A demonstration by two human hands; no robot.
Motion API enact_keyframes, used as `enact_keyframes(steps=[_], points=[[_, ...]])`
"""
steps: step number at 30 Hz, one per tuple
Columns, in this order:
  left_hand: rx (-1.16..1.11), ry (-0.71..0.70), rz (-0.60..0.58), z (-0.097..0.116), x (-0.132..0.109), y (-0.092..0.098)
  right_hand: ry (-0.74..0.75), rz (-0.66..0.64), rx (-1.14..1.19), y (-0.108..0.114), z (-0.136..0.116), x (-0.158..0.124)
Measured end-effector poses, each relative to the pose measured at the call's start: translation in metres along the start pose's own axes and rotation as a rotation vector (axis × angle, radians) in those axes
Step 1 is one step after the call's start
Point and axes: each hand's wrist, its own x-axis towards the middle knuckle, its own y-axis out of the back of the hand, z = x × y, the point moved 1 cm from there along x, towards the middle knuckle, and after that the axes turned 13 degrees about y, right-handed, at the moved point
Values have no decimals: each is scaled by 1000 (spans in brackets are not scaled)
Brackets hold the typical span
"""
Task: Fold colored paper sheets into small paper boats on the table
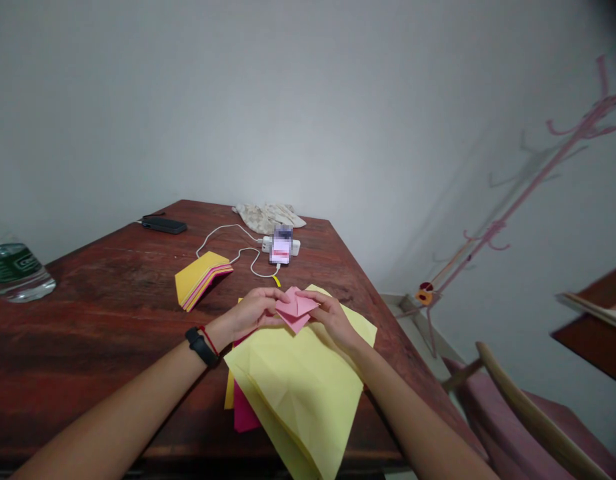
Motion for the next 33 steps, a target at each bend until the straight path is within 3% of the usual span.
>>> enact_keyframes(steps=[5, 10, 13, 17, 20, 26, 33], points=[[292, 11, -49, 11, -9, 5, -46, -109, 94, 9, 2, -1], [494, 190, -505, 16, -27, 1, -160, -217, 253, 10, -9, -7], [469, 249, -593, 9, -27, -2, -209, -263, 290, 8, -14, -9], [360, 226, -495, 3, -18, 1, -257, -279, 244, 6, -9, -9], [373, 167, -404, 3, -12, 2, -213, -214, 195, 5, -2, -6], [447, -88, -54, -8, 5, 2, -134, -65, 38, 6, 5, 2], [407, -225, 188, -11, 12, 7, -98, 73, -83, 8, 10, 6]])
